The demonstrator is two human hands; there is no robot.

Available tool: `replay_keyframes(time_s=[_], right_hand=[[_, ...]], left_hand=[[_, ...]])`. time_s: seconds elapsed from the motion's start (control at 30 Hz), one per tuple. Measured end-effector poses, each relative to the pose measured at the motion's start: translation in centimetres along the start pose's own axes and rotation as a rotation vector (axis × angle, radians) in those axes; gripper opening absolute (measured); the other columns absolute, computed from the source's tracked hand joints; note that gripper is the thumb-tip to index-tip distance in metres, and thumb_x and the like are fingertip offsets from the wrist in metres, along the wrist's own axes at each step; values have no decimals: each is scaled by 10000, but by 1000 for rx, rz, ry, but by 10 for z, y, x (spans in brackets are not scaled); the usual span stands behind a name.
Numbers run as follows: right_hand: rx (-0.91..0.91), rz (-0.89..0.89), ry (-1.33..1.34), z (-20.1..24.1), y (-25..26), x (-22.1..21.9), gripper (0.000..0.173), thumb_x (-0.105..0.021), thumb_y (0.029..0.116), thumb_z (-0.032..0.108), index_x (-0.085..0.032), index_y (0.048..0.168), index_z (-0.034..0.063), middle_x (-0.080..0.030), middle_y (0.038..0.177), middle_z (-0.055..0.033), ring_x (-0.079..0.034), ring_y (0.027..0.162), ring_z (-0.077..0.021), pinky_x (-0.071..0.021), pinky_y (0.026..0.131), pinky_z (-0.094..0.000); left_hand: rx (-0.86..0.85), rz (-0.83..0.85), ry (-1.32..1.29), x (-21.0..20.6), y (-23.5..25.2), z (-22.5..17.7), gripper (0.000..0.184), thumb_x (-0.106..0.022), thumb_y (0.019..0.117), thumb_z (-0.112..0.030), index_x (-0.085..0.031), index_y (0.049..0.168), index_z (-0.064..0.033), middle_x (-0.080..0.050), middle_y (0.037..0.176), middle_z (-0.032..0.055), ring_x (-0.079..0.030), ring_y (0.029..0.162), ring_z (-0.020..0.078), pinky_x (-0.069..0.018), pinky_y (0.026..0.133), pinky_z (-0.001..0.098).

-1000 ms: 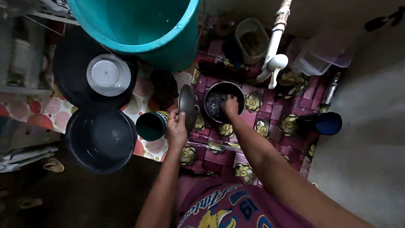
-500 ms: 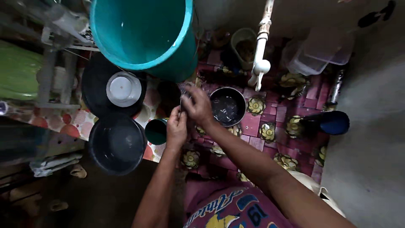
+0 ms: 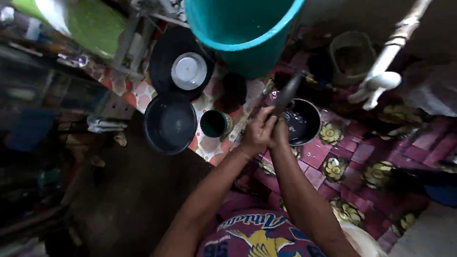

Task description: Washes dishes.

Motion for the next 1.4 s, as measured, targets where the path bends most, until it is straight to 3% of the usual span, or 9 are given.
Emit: replay_keyframes(time_s=[0.23,0.4,0.57,0.67,0.8,0.93,1.03,1.3,1.4], right_hand=[[-134,92,-85,36,-67,7,402,-384,1094,477,-568,1244,152,-682,1012,-80,-693,874,-217,-613,735,-441],[181,61,-873,69,-3,56,369,-519,1061,371,-655,1280,106,-700,1115,-72,-676,953,-180,-585,817,-427],[282,-216,-1747,66,95,104,509,-560,1019,336,-560,1441,51,-548,1416,-316,-531,1293,-533,-436,990,-753],[402,194,-2173,18,111,92,436,-625,985,163,-602,1410,70,-499,1438,-353,-450,1345,-575,-360,1041,-786],[437,-107,-1999,42,120,95,498,-629,968,324,-610,1407,89,-489,1464,-331,-458,1339,-575,-405,980,-781],[499,294,-2208,15,128,85,401,-605,1006,292,-650,1338,72,-548,1434,-255,-513,1333,-468,-412,1060,-690],[434,-104,-1969,49,120,98,450,-628,981,308,-638,1366,75,-530,1411,-330,-512,1290,-556,-474,940,-736],[294,-165,-1921,42,106,102,563,-688,926,303,-566,1448,131,-455,1498,-311,-463,1343,-557,-469,959,-743],[378,209,-2101,20,108,94,534,-702,951,255,-571,1463,174,-452,1526,-271,-459,1373,-510,-440,1033,-711]], left_hand=[[-141,146,68,0,-10,1,275,-554,1006,25,-626,1263,91,-713,1151,195,-720,1010,236,-596,920,391],[56,36,-1,29,-38,-3,297,-531,1058,-92,-614,1322,17,-692,1237,138,-702,1057,172,-594,951,376],[112,-91,-11,55,-75,5,241,-528,1065,-133,-628,1253,-20,-712,1098,72,-706,945,135,-621,837,359],[147,-130,21,66,-99,14,243,-549,1053,-133,-648,1224,9,-722,1066,68,-701,951,114,-609,869,331],[184,-147,24,70,-116,24,245,-532,1052,-94,-639,1198,72,-728,1078,80,-702,979,79,-598,897,274],[195,-174,38,69,-110,32,235,-550,1049,-128,-665,1166,39,-711,1065,69,-682,989,82,-582,909,272],[244,-207,25,68,-102,37,235,-559,1047,-153,-666,1172,16,-685,1085,73,-662,1014,101,-566,927,280],[260,-187,5,59,-86,38,239,-557,1047,-159,-660,1193,1,-694,1081,67,-669,1012,106,-568,932,295],[267,-149,-13,51,-87,35,241,-548,1043,-119,-636,1198,44,-685,1097,75,-663,1013,76,-568,922,253]])
Point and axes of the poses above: each hand's wrist, its own y-axis towards the middle knuckle, its own x-axis out of the back of the hand, z = x × y, the point moved 7 cm from there along y, towards the middle knuckle
